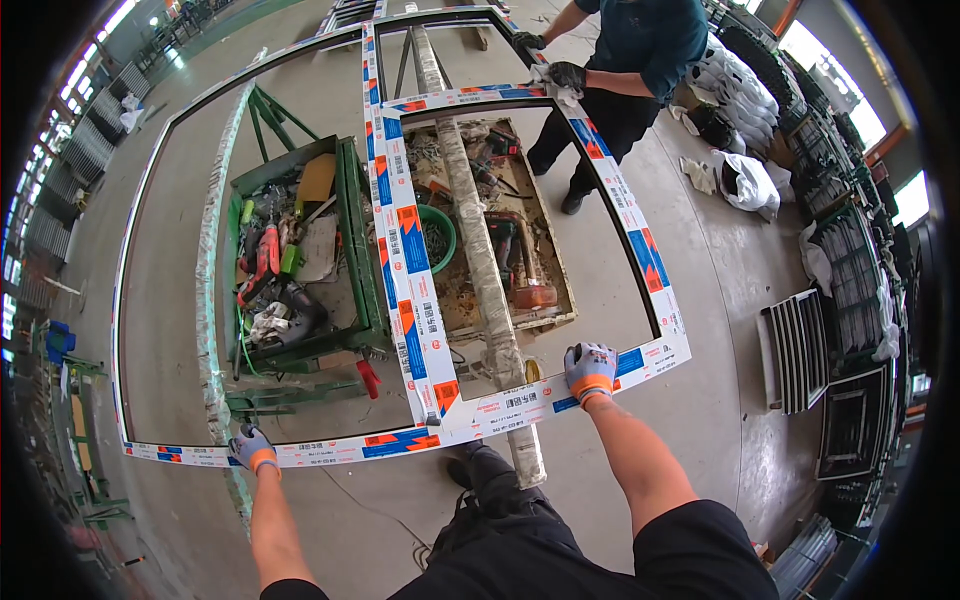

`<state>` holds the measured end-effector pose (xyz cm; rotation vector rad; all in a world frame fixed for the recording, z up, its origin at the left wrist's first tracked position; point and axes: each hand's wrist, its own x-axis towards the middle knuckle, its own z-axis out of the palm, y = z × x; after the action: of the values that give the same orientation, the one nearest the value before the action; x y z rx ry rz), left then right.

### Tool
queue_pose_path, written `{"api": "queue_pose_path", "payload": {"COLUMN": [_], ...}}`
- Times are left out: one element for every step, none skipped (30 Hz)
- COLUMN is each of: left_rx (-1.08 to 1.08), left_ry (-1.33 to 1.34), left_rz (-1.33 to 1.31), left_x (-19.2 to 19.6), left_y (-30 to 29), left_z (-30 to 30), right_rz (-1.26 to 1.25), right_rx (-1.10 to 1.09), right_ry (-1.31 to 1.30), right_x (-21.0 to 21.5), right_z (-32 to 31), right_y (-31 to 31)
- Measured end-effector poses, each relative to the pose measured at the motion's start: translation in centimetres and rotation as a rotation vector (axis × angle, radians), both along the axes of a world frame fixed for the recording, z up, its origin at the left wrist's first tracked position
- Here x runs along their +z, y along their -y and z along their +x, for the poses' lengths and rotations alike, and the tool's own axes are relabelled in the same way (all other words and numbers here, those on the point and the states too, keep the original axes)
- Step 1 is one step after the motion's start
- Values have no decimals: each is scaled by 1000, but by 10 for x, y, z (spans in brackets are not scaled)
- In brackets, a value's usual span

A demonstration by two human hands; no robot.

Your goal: Assembling metal window frames by applying sealant and joining components.

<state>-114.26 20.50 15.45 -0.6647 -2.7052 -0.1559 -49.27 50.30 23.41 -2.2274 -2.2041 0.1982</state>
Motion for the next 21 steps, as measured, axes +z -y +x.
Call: {"api": "queue_pose_path", "payload": {"left_rx": [10,9,24,39,44,42,40,38,29,19,17,20,22,22,27,33,36,36,37,34,32], "left_ry": [12,13,-11,-36,-41,-27,-13,-10,23,57,59,73,88,88,46,5,2,22,42,45,54], "left_rz": [-5,-5,8,22,21,13,5,5,-4,-12,-12,-10,-7,-7,3,12,11,3,-6,-5,-7], "left_x": [-1,-2,-3,-4,-4,-5,-5,-4,-3,-1,0,1,1,2,1,1,2,2,2,2,2], "left_y": [0,-1,2,6,12,9,6,4,2,0,-2,-1,-1,-2,1,4,7,5,3,1,1], "left_z": [0,-1,-4,-8,-11,-9,-7,-5,-4,-2,0,0,0,0,-2,-4,-6,-5,-3,-1,0], "right_rz": [1,1,10,18,17,18,19,19,14,9,9,13,17,17,10,2,1,5,9,9,3], "right_rx": [-2,-3,6,15,21,20,19,17,13,9,6,8,9,8,9,9,13,10,7,5,3], "right_ry": [-3,-2,-5,-9,-14,-7,0,2,8,14,16,15,14,13,4,-5,-8,-7,-7,-4,-2], "right_x": [0,0,-1,-2,-3,-4,-4,-4,-3,-2,-3,-4,-4,-3,-1,0,0,0,0,0,0], "right_z": [0,1,-1,-2,-4,-2,-1,0,0,1,2,2,2,1,-1,-3,-5,-3,-2,-1,0], "right_y": [0,0,0,0,0,0,0,0,0,0,0,0,0,0,0,0,0,0,0,0,0]}}
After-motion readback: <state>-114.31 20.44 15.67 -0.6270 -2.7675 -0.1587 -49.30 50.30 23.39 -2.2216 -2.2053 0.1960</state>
